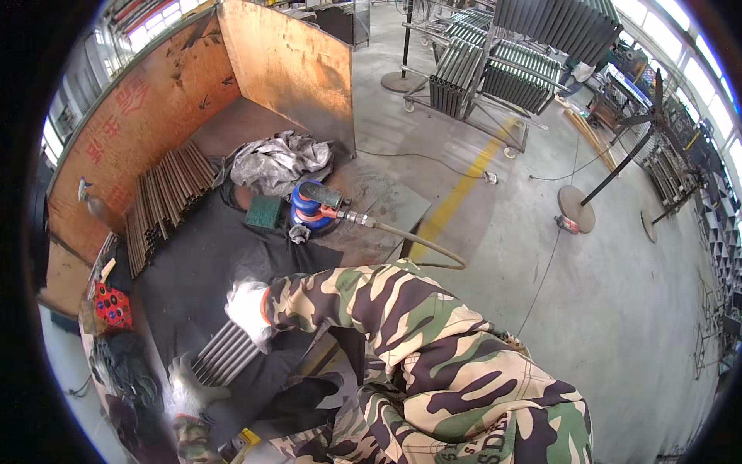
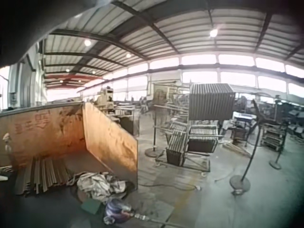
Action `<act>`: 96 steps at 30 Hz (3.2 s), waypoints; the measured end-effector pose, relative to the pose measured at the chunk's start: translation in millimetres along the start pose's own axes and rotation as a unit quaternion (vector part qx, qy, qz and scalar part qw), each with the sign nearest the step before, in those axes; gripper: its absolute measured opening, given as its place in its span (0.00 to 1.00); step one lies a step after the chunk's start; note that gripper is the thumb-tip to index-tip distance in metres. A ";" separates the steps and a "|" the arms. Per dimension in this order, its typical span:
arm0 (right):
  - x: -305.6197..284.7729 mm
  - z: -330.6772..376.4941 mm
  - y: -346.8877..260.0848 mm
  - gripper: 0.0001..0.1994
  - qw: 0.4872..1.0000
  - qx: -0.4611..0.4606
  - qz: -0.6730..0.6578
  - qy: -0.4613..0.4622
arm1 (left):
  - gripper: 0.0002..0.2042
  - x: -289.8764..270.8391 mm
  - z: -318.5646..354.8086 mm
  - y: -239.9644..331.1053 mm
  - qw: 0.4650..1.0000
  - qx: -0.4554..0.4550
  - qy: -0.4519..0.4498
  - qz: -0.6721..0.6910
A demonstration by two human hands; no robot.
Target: Sanding the surface of a bundle of metal rods using a handheld power sander
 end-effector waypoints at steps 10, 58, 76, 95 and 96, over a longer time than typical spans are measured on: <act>13.9 -4.2 1.5 0.17 0.994 -0.019 -0.074 -0.077 | 0.35 0.1 9.6 10.5 0.999 -0.022 -0.020 0.015; -66.6 12.8 48.8 0.11 0.802 0.002 -0.455 0.386 | 0.42 -5.8 57.4 80.1 0.987 -0.053 0.148 -0.016; 23.4 -12.0 -77.2 0.10 0.426 0.053 -0.870 0.241 | 0.31 -27.3 33.2 81.0 0.953 -0.228 0.073 0.186; -24.9 34.4 -39.1 0.14 0.854 -0.187 -0.410 0.261 | 0.17 -5.0 -7.9 -7.6 0.996 -0.049 -0.054 -0.050; -43.5 37.8 -24.3 0.17 0.889 -0.190 -0.266 0.320 | 0.17 -5.1 -7.9 -4.7 0.996 -0.052 -0.057 -0.047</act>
Point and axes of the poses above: each hand's wrist, its own z-axis away from the middle knuckle, its own x-axis out of the palm, y = z × x, the point moved 7 cm from there along -z, towards the middle knuckle, and after that the axes turned 11 degrees about -z, right-handed, at the moved point
